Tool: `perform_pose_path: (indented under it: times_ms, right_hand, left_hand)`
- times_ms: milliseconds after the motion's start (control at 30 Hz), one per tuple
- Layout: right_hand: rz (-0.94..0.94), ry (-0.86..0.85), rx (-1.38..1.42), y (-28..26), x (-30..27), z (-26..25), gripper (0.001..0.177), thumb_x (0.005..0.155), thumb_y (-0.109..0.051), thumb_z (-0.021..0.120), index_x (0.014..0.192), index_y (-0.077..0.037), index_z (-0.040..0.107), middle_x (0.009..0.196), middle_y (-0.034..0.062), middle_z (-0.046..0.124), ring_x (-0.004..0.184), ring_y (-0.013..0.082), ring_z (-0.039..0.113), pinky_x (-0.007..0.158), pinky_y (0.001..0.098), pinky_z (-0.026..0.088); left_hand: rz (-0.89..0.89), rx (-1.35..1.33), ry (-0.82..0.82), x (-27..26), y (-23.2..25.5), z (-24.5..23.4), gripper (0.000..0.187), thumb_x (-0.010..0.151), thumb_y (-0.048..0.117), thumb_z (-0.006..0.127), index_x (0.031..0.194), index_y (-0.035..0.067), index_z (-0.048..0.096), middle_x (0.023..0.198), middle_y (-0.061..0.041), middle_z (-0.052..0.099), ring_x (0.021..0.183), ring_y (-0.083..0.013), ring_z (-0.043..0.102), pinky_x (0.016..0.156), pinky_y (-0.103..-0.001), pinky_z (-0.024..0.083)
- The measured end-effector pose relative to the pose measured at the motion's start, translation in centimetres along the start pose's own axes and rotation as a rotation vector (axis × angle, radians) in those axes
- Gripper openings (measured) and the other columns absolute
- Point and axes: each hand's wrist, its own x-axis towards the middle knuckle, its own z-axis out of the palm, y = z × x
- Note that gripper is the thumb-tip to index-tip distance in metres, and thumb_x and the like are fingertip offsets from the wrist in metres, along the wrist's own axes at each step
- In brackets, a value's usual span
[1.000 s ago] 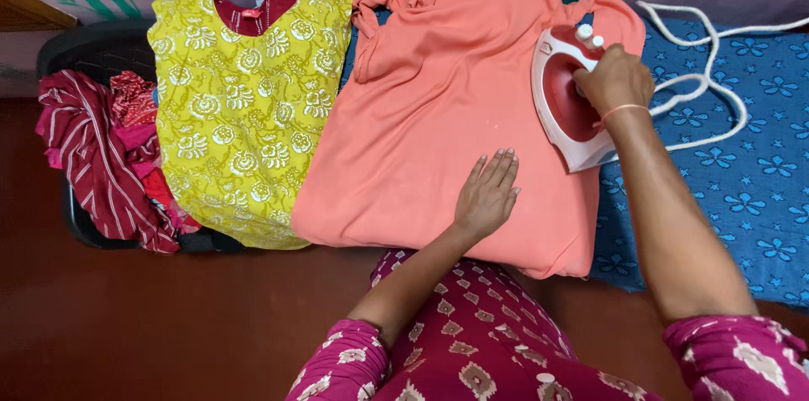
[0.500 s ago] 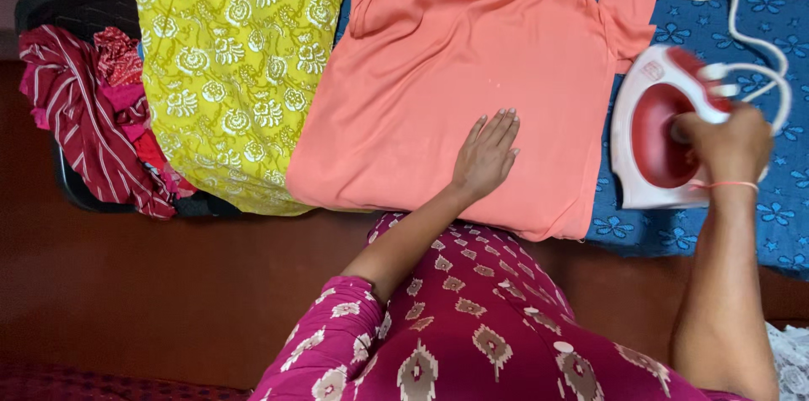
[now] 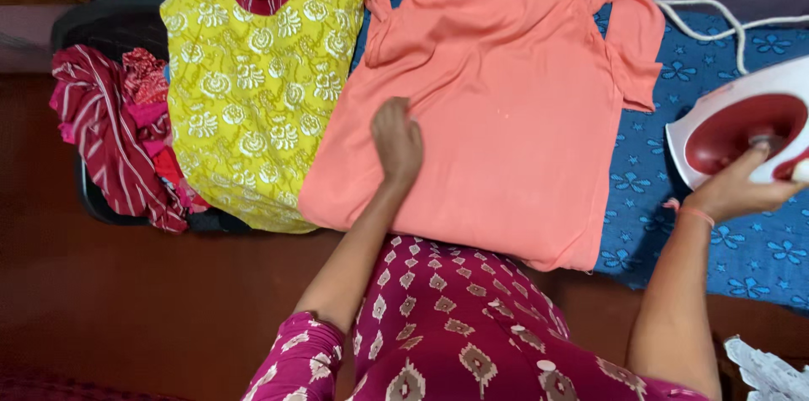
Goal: The person irons a peach-colored long-sleeved top laid flat on a blue patterned surface. They repeatedly smooth the fabric with their hands and pass a red and white iron over the body and sleeves, then fold the garment at the end.
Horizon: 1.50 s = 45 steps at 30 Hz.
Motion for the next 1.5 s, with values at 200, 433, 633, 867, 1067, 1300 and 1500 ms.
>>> perform_pose_path:
  times_ms: [200,433,633,867,1067,1300,1500]
  right_hand:
    - [0.164,-0.134,-0.022,0.8,-5.9,-5.4,0.043,0.104,-0.001,0.072,0.139,0.014,0.054,0.136,0.0271,0.07,0.12,0.036,0.073,0.105,0.0457,0.057]
    - [0.317,-0.021,0.179,1.5,-8.6,-6.0,0.051,0.096,0.008,0.07,0.138,0.011,0.041,0.136,0.0246,0.058,0.121,0.0362,0.066,0.103,0.0443,0.059]
    - [0.596,-0.187,0.125,1.3,-14.6,-1.9,0.019,0.091,0.003,0.067,0.108,0.004,0.059,0.111,0.0088,0.059,0.099,0.0177,0.062,0.09,0.036,0.063]
    - [0.256,-0.641,-0.52,-0.4,-12.2,5.9,0.066,0.077,-0.03,0.09,0.126,0.0,0.057,0.12,0.0187,0.058,0.112,0.0392,0.055,0.094,0.0513,0.044]
    - [0.171,-0.772,-0.622,1.3,-9.3,9.0,0.033,0.066,-0.026,0.088,0.082,-0.005,0.068,0.092,0.0176,0.068,0.087,0.0439,0.065,0.082,0.0566,0.054]
    - [0.788,-0.951,-0.235,-1.1,-6.2,8.9,0.043,0.084,-0.023,0.091,0.079,-0.013,0.05,0.076,0.0,0.055,0.051,0.014,0.045,0.042,0.0391,0.035]
    - [0.909,-1.099,-0.179,-5.6,-4.6,8.6,0.036,0.085,-0.025,0.087,0.084,-0.014,0.053,0.082,-0.0002,0.054,0.059,0.0133,0.043,0.049,0.037,0.03]
  left_hand:
    - [-0.138,0.183,0.074,3.6,-5.5,-0.2,0.052,0.088,0.003,0.061,0.138,-0.005,0.05,0.142,-0.024,0.051,0.138,-0.0414,0.043,0.116,-0.052,0.029]
    - [-0.203,0.249,-0.035,5.8,-9.9,2.9,0.058,0.086,-0.003,0.057,0.143,-0.004,0.047,0.146,-0.021,0.05,0.141,-0.0387,0.043,0.119,-0.05,0.031]
    - [-0.329,0.19,-0.119,7.5,-9.9,2.0,0.062,0.083,0.008,0.07,0.14,-0.003,0.048,0.139,-0.023,0.051,0.132,-0.0422,0.046,0.111,-0.051,0.036]
    - [-0.391,-0.036,-0.166,9.2,-13.7,3.9,0.054,0.078,0.019,0.081,0.12,-0.002,0.055,0.11,-0.021,0.065,0.103,-0.042,0.063,0.089,-0.048,0.049]
    - [-0.729,-0.552,-0.305,11.0,-17.1,5.1,0.02,0.084,0.012,0.079,0.091,0.001,0.064,0.08,-0.007,0.067,0.073,-0.0194,0.061,0.068,-0.034,0.051]
    - [-0.915,-1.16,-0.643,13.3,-17.5,3.1,0.018,0.086,0.007,0.077,0.097,-0.006,0.07,0.09,-0.017,0.076,0.076,-0.0234,0.073,0.072,-0.039,0.063]
    - [-1.139,-0.982,-0.719,13.8,-15.9,1.0,0.023,0.083,0.008,0.079,0.102,-0.001,0.071,0.094,-0.014,0.076,0.082,-0.024,0.076,0.078,-0.039,0.066]
